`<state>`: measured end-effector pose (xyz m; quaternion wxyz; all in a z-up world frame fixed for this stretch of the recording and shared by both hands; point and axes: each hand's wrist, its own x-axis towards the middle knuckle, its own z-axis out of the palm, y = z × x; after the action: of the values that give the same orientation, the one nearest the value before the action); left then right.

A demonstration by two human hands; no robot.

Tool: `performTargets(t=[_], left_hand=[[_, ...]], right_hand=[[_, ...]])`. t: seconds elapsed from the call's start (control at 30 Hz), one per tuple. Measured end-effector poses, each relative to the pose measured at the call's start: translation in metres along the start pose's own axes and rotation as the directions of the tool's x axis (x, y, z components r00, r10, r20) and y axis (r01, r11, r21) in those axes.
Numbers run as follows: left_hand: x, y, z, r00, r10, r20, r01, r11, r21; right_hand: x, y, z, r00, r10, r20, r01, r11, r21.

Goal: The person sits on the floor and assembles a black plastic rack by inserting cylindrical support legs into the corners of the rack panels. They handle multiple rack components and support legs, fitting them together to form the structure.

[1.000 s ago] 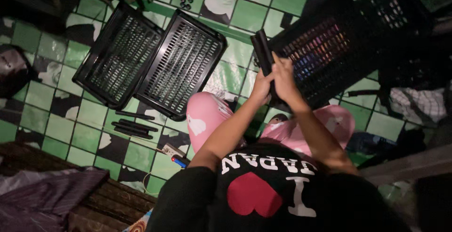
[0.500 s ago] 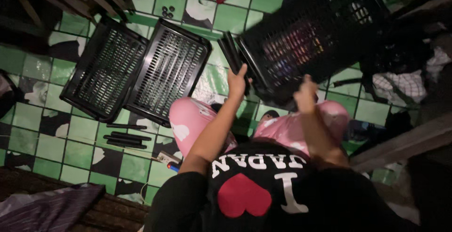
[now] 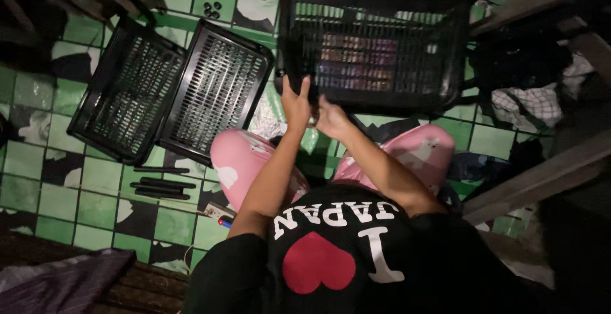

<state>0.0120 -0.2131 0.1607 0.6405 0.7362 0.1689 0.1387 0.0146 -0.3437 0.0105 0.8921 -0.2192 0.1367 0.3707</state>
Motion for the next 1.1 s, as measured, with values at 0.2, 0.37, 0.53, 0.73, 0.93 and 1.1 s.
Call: performTargets(t=[0.2, 0.37, 0.53, 0.73, 0.93, 1.1], left_hand=[[-0.005, -0.038, 0.017, 0.91, 0.106, 0.401, -0.196, 0.962, 0.189], [-0.006, -0.068, 0.047, 0.792, 0.1, 0.603, -0.328, 0.902, 0.281], [-0.014, -0.055, 0.055, 0.77, -0.024, 0.637, -0.256, 0.904, 0.343], [-0.013, -0.052, 0.042, 0.858, -0.125, 0.499, -0.041, 0.95, 0.31], [-0.005, -0.094, 0.06, 0.839, 0.117, 0.532, -0.42, 0.761, 0.495], [-0.011, -0.091, 0.057, 0.786, 0.129, 0.605, -0.454, 0.784, 0.423]], right_hand=[[-0.091, -0.031, -0.037, 0.644, -0.714, -0.273, 0.216, 0.513, -0.831], [-0.19, -0.15, -0.091, -0.126, -0.985, 0.119, 0.113, -0.134, -0.984], [-0.204, -0.232, -0.087, -0.004, -1.0, 0.018, 0.299, -0.018, -0.954], [-0.185, -0.214, -0.075, -0.165, -0.948, -0.274, 0.384, 0.194, -0.903], [-0.189, -0.193, -0.071, -0.177, -0.973, -0.15, 0.398, 0.069, -0.915], [-0.191, -0.198, -0.068, -0.084, -0.941, -0.329, 0.522, 0.24, -0.819]])
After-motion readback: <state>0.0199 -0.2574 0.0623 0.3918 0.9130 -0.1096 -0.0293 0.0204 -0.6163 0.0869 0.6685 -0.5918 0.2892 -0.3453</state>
